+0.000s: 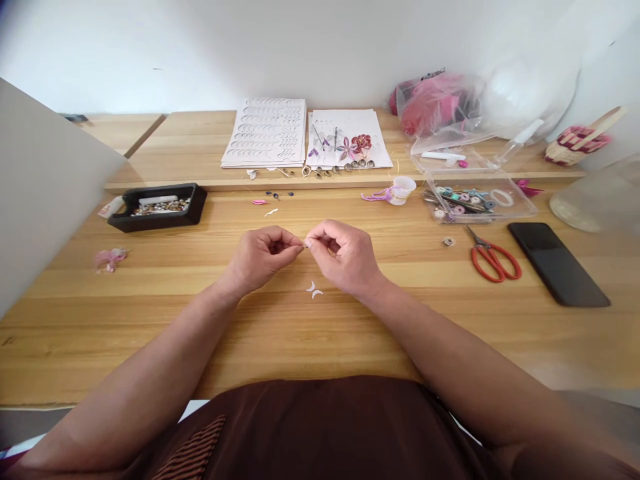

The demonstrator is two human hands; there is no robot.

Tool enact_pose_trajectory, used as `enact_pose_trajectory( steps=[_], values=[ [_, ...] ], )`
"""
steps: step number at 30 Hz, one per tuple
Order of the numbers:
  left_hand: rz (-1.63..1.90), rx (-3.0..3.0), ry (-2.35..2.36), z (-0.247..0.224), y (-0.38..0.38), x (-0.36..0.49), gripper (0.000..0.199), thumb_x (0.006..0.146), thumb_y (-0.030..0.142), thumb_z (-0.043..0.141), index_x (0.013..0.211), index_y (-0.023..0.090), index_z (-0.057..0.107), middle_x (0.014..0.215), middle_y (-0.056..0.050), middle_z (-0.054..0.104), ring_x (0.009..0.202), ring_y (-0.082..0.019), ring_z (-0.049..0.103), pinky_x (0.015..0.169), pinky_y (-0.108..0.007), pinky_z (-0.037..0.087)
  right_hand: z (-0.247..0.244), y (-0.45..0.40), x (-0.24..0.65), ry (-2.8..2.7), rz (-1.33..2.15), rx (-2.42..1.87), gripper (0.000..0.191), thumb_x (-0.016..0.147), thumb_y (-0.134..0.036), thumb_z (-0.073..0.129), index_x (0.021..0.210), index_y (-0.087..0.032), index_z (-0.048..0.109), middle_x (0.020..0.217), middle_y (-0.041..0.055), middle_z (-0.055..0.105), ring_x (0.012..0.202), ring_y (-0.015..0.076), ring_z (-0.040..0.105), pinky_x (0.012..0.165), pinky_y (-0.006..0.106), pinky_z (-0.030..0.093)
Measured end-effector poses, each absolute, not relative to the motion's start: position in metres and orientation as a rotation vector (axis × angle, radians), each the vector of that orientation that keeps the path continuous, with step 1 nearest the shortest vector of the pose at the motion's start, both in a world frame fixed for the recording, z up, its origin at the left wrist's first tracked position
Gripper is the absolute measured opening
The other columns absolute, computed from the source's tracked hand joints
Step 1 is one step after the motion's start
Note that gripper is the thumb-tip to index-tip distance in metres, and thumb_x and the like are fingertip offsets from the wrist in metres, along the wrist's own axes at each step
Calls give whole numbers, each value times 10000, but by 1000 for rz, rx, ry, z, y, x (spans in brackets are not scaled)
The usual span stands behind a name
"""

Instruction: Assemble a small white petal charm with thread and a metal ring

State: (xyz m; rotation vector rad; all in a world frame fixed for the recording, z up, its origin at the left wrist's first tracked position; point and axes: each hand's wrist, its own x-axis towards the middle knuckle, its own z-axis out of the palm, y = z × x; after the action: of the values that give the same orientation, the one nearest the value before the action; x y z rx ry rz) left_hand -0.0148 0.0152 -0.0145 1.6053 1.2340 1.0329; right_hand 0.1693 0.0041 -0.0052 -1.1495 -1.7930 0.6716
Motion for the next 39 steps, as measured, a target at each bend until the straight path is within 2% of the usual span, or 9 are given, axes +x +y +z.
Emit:
enact_pose_trajectory(
  steps=[6, 11, 13, 17, 23, 27, 34, 37, 39],
  values=[
    [971, 1459, 1118, -6, 11, -12, 206, 723, 350, 787, 741, 155, 726, 635, 0, 634, 550, -91, 449, 534, -246, 329, -20, 24, 175, -1584, 1019, -1086, 176, 809, -345, 716, 750, -188, 663, 695, -2, 624, 607, 113, 500, 565, 262, 394],
    [1119, 1257, 1069, -4, 10, -9, 271, 713, 402, 812, 711, 158, 695, 652, 12, 623, 561, -77, 432, 570, -247, 348, -24, 19, 164, -1282, 1432, -1118, 279, 717, -420, 775, 737, -194, 612, 584, -48, 533, 438, 64, 325, 425, 244, 226],
    [1180, 1198, 1094, -6, 12, -8, 279, 700, 409, 821, 718, 162, 694, 648, 16, 620, 567, -80, 447, 587, -247, 367, -23, 12, 160, -1350, 1389, -1123, 262, 740, -409, 755, 722, -196, 603, 588, -39, 551, 446, 72, 355, 433, 247, 251],
    [1247, 1221, 1200, -9, 15, -9, 261, 689, 391, 816, 741, 160, 707, 692, -3, 661, 618, -105, 520, 608, -250, 402, -14, -2, 157, -1679, 978, -1129, 182, 826, -305, 663, 693, -189, 619, 610, -20, 570, 535, 99, 442, 515, 257, 342],
    [1082, 1575, 1215, -9, 13, -13, 164, 726, 309, 751, 736, 147, 725, 690, -23, 685, 588, -108, 517, 557, -244, 379, -2, -4, 164, -1819, 677, -1057, 103, 837, -236, 628, 746, -191, 648, 660, -8, 613, 570, 112, 478, 549, 263, 377],
    [977, 1643, 1139, -6, 11, -14, 189, 749, 332, 747, 772, 145, 738, 665, -17, 666, 555, -97, 475, 529, -242, 340, -3, 9, 172, -1743, 787, -1045, 123, 824, -284, 675, 752, -185, 659, 689, 1, 629, 591, 112, 485, 550, 265, 372],
    [1106, 1414, 1056, -5, 12, -13, 265, 725, 403, 799, 743, 152, 717, 724, -21, 684, 638, -110, 536, 623, -256, 404, -16, 21, 169, -1228, 1525, -1068, 354, 621, -418, 859, 735, -186, 618, 584, -42, 530, 456, 52, 326, 435, 226, 208],
    [1188, 1315, 1086, -8, 15, -13, 290, 694, 421, 824, 727, 155, 711, 718, -15, 683, 642, -108, 541, 654, -261, 424, -18, 14, 162, -1225, 1568, -1095, 342, 634, -417, 842, 742, -187, 612, 578, -35, 562, 422, 50, 330, 419, 226, 227],
    [1224, 1292, 1133, -11, 16, -12, 292, 686, 419, 823, 731, 153, 709, 724, -18, 686, 650, -113, 554, 656, -260, 431, -17, 7, 159, -1373, 1432, -1128, 263, 706, -395, 777, 726, -182, 624, 590, -22, 587, 432, 64, 376, 426, 233, 275]
  ],
)
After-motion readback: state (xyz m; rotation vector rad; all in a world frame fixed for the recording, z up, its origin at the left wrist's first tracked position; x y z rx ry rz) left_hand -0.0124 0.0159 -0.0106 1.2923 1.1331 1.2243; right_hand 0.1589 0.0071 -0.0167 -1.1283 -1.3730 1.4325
